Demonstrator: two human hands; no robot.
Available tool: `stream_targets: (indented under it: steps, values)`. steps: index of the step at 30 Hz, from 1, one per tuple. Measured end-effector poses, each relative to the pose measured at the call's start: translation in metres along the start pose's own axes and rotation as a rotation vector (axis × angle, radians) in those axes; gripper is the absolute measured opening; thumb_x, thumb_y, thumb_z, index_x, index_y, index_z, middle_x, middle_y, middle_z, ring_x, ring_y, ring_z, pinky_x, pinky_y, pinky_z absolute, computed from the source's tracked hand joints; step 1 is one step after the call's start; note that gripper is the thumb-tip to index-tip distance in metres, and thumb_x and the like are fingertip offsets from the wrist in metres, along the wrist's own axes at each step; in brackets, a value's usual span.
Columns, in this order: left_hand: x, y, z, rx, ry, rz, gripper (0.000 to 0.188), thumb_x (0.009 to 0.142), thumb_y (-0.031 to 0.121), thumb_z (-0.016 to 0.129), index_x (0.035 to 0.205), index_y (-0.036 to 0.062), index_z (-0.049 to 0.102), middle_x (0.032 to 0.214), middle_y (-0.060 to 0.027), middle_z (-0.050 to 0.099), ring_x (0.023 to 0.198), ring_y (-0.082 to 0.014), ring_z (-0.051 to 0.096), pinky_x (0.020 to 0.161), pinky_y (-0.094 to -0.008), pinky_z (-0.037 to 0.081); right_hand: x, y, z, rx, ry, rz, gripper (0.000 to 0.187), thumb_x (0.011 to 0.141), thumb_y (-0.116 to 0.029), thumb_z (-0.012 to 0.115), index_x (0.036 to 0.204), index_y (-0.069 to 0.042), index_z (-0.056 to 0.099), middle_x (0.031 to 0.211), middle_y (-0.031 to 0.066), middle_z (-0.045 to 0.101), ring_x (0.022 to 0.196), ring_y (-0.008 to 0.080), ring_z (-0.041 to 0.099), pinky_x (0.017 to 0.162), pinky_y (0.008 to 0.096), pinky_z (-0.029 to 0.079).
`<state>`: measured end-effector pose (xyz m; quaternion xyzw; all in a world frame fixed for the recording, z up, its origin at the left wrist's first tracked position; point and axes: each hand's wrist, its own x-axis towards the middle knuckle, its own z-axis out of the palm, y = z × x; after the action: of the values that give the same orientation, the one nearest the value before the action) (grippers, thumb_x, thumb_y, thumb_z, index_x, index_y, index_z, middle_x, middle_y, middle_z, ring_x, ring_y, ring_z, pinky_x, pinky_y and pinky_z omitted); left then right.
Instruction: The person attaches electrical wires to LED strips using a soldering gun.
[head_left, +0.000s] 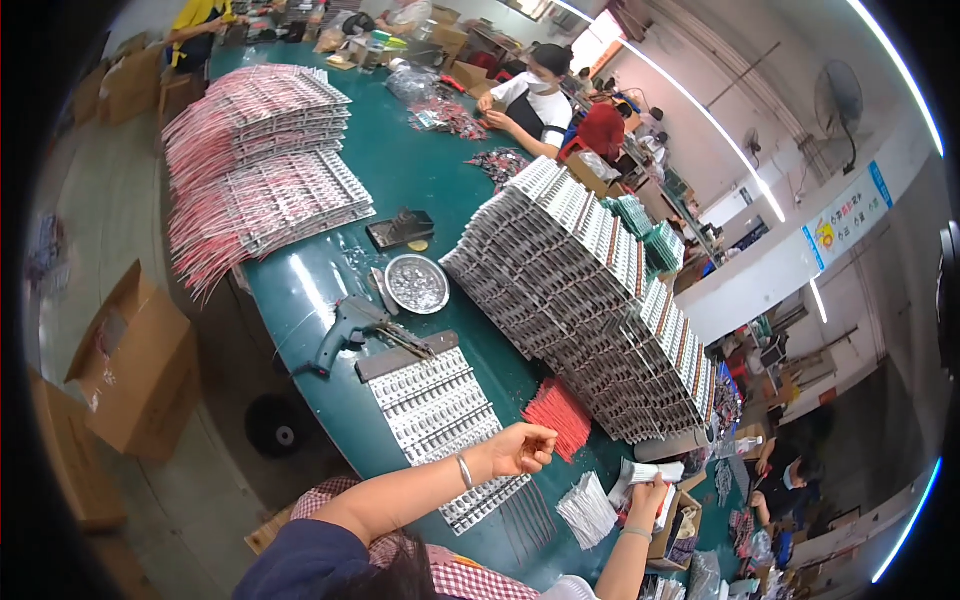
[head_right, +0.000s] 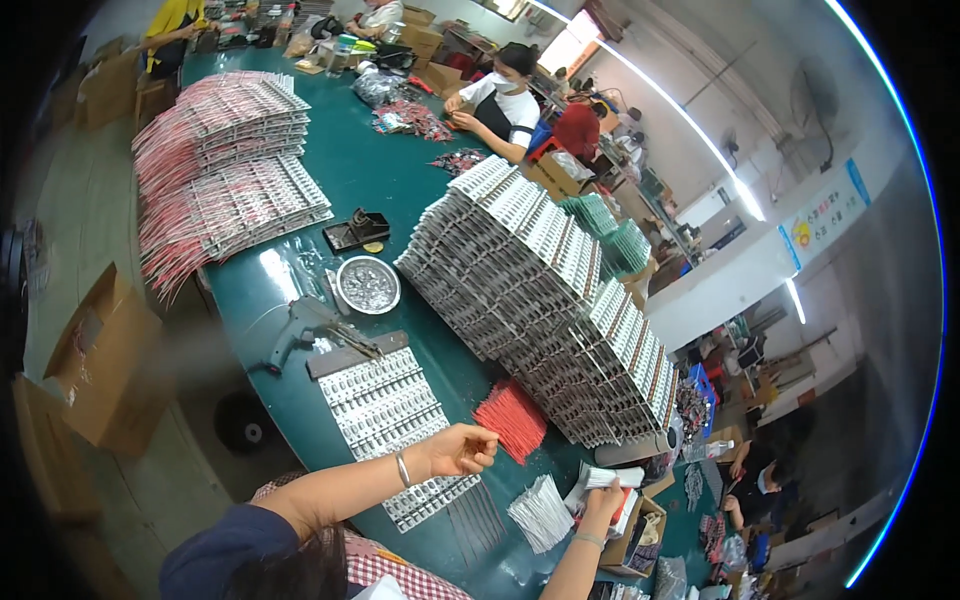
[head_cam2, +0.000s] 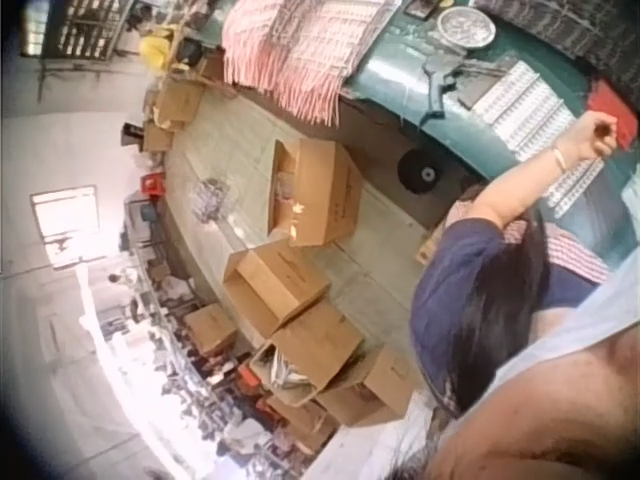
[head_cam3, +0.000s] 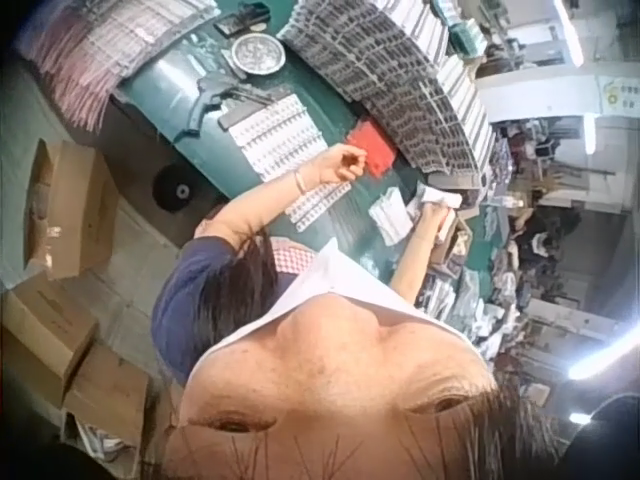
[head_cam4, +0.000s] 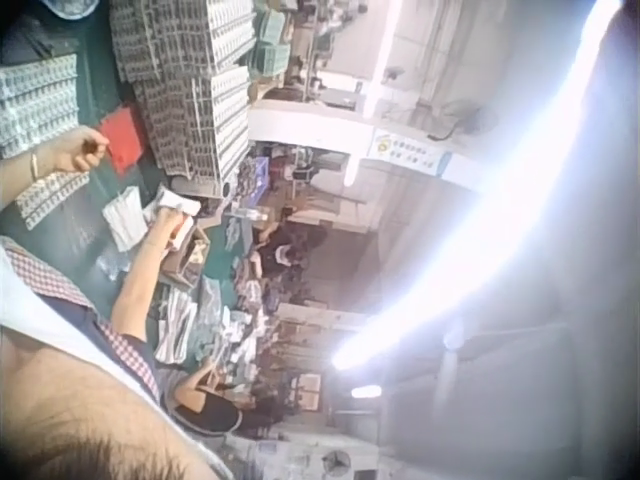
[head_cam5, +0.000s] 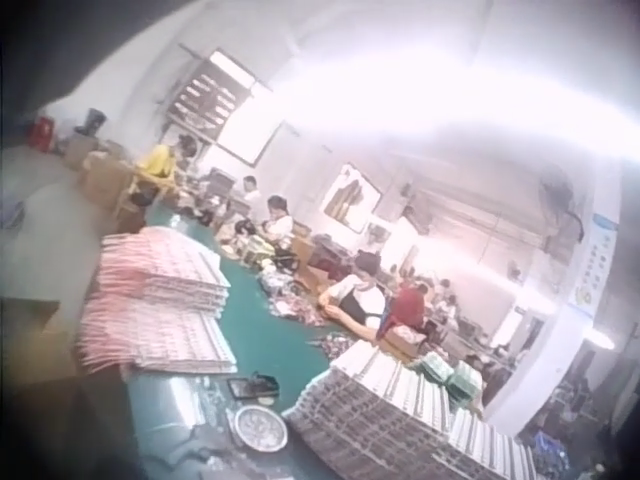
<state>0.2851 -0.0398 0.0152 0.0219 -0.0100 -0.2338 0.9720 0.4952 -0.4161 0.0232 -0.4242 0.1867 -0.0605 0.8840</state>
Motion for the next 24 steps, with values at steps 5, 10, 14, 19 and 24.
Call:
stream_targets:
  steps: [5,10,14,19,24]
  values:
    - [-0.003,-0.005,0.006,-0.003,0.007,0.011,0.021,0.091,0.018,0.062,0.074,0.0063,0.061,0.069,-0.0002,0.056,0.057,-0.0098,0.047,0.040,-0.0197,0.031,-0.023,-0.020,-0.004,0.078,-0.510,-0.026,0.026,0.099,-0.029,0.053,0.082,-0.011,0.058,0.080,0.0064,0.063,0.078,0.0196,0.061,0.076,0.0393,0.055]
    - [-0.022,-0.010,0.019,0.276,-0.007,0.036,0.018,0.096,0.019,0.061,0.089,0.0023,0.061,0.067,0.0041,0.045,0.052,-0.0030,0.035,0.039,-0.0176,0.023,-0.074,-0.023,0.022,0.144,-0.419,0.145,0.019,0.099,-0.024,0.057,0.089,-0.008,0.054,0.072,0.0003,0.051,0.059,0.0078,0.049,0.052,0.0234,0.048]
    - [-0.032,-0.022,0.039,0.542,0.026,0.051,0.025,0.097,0.021,0.061,0.104,-0.0026,0.062,0.058,0.0078,0.034,0.046,-0.0011,0.026,0.039,-0.0190,0.018,-0.161,0.002,0.051,0.100,-0.532,0.349,0.030,0.101,-0.034,0.051,0.106,-0.005,0.051,0.074,-0.0007,0.043,0.059,0.0072,0.039,0.051,0.0216,0.037]
    - [-0.033,-0.038,0.046,0.803,0.094,0.201,0.024,0.094,0.022,0.066,0.102,-0.0007,0.070,0.062,0.0061,0.051,0.046,-0.0012,0.035,0.041,-0.0208,0.024,-0.232,0.044,0.072,-0.020,-0.639,0.499,0.042,0.101,-0.043,0.045,0.118,-0.004,0.049,0.077,0.0014,0.046,0.057,0.0089,0.038,0.050,0.0230,0.035]
    - [-0.055,-0.034,0.062,0.884,-0.018,0.437,0.015,0.092,0.005,0.063,0.100,-0.0068,0.069,0.092,-0.0123,0.072,0.081,-0.0134,0.068,0.076,-0.0260,0.055,-0.282,0.078,0.101,-0.040,-0.713,0.555,0.055,0.101,-0.050,0.040,0.123,-0.001,0.047,0.085,0.0057,0.054,0.058,0.0093,0.045,0.049,0.0244,0.040]
